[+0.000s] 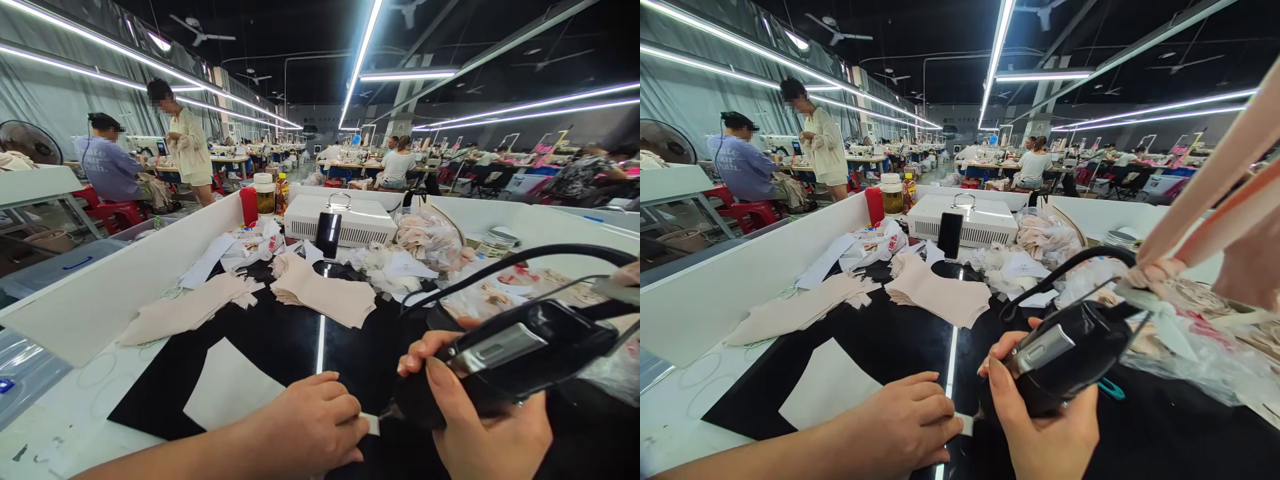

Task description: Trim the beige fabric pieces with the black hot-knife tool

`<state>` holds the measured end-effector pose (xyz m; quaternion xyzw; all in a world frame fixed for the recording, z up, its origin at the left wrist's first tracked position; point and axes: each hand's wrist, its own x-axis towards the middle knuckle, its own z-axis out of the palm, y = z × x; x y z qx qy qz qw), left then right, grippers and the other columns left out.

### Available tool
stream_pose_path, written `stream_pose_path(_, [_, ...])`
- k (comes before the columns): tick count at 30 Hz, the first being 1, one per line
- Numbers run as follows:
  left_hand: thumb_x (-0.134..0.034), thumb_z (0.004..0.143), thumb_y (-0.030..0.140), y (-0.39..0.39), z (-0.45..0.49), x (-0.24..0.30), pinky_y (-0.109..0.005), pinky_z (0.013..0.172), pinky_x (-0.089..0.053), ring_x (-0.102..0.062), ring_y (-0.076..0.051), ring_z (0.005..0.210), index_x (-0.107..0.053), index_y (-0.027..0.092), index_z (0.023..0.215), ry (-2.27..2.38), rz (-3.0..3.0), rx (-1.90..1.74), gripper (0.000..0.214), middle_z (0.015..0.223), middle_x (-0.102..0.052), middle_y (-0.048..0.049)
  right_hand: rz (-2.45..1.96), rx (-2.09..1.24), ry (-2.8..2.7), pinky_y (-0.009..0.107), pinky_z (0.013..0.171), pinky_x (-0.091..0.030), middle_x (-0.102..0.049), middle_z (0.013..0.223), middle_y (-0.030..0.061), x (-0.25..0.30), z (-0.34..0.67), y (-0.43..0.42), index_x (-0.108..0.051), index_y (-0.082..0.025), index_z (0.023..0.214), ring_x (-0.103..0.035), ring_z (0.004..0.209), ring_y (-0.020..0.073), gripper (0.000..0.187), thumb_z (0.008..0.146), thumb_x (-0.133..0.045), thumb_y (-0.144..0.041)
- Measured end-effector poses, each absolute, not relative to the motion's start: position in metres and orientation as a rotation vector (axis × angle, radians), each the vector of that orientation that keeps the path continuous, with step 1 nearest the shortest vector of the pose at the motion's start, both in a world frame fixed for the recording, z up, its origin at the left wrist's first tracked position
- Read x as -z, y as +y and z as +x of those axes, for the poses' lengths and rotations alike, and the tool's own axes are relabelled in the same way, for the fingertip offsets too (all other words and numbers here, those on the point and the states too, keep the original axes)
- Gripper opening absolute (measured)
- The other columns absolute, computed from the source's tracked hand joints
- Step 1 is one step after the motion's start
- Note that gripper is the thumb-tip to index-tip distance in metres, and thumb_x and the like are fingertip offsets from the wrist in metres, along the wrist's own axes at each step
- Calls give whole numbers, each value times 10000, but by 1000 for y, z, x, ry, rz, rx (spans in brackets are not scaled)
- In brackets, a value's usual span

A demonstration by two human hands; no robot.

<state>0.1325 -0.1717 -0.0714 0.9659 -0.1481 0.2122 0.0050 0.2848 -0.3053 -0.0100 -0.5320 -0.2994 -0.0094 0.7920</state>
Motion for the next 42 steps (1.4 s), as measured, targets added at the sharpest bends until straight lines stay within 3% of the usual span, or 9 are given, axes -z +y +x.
stream_pose_path(12, [-659,1131,417,-172,133,73,-370,1138,-508,-697,-171,981,-653,151,1206,-463,3034,-645,277,1030,-707,-2,-1164,6,-646,317,637,-659,-723,834,-47,15,283,-305,-634,-315,1206,-703,625,171,465,853,-931,-372])
stream_pose_path(19, [-666,1127,422,-173,132,68,-365,1128,-517,-698,-169,978,-664,153,1205,-465,3038,-625,281,1010,-693,3,-1205,-39,-595,386,647,-660,-699,825,-32,8,280,-316,-616,-321,1206,-699,648,206,493,841,-931,-428])
stream_pose_path(25, [-630,1146,410,-173,133,72,-378,1161,-505,-708,-176,1041,-658,156,1277,-449,3036,-589,287,1091,-724,-18,-1183,-44,-634,364,603,-654,-703,811,-31,8,275,-315,-613,-312,1196,-697,620,205,489,837,-933,-404])
stream_pose_path(30, [-653,1132,417,-173,130,70,-378,1162,-508,-709,-179,1036,-664,166,1228,-446,3027,-567,269,1075,-714,-15,-1243,-18,-568,318,641,-637,-693,822,-43,7,272,-313,-615,-314,1196,-683,637,179,486,842,-923,-439])
stream_pose_path(42, [-695,1106,317,-173,108,56,-373,1202,-494,-699,-161,1003,-653,162,1165,-369,3022,-475,171,1065,-707,-7,-1226,17,-580,393,614,-636,-690,804,-16,10,275,-324,-655,-300,1159,-686,642,217,497,791,-969,-414])
